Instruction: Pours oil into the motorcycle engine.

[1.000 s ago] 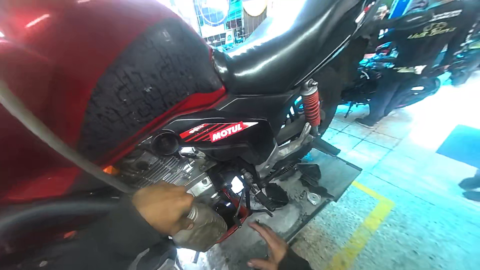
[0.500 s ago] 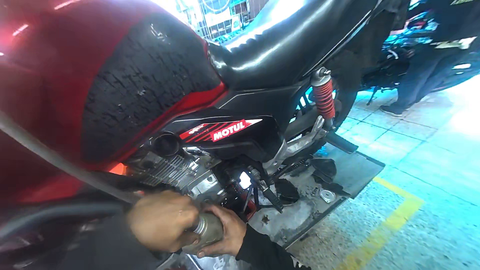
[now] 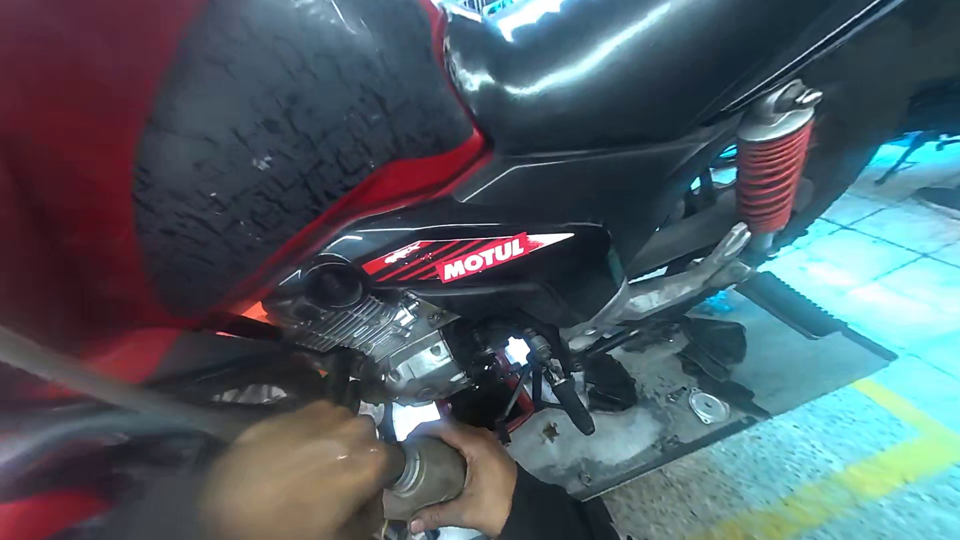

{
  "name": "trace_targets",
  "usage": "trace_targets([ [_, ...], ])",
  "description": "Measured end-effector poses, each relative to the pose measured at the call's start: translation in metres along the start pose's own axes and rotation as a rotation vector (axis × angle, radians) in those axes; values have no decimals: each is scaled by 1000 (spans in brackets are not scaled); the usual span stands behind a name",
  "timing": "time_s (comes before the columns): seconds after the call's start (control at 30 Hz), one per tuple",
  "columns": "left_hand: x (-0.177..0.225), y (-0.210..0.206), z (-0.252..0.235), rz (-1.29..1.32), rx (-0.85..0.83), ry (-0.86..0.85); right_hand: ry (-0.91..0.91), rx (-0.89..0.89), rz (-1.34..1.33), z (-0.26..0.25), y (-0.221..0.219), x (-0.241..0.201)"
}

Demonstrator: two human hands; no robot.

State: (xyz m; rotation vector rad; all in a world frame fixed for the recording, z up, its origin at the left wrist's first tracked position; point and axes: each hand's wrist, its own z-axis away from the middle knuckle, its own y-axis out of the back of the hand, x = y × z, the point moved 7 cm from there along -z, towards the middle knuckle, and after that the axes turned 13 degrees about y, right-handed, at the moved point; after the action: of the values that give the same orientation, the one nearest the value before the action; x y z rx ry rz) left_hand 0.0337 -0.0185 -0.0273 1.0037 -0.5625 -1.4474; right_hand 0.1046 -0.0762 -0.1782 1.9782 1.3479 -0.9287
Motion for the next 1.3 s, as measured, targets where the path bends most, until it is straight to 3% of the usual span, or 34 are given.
trace_targets([
  [0.17, 2, 2, -4, 50, -56, 33, -7, -37, -90, 6, 5, 9],
  [0.53, 1, 6, -15, 111, 11, 57, -24, -104, -179, 13, 11, 31],
  [0.9, 12, 7, -30, 147, -255, 108, -28, -108, -227, 11, 9, 33],
  [1.03, 17, 16, -32, 126, -384, 213, -42, -98, -238, 10, 9, 34],
  [1.3, 11, 3, -35, 134, -168, 149, -64, -113, -245, 12, 10, 40],
])
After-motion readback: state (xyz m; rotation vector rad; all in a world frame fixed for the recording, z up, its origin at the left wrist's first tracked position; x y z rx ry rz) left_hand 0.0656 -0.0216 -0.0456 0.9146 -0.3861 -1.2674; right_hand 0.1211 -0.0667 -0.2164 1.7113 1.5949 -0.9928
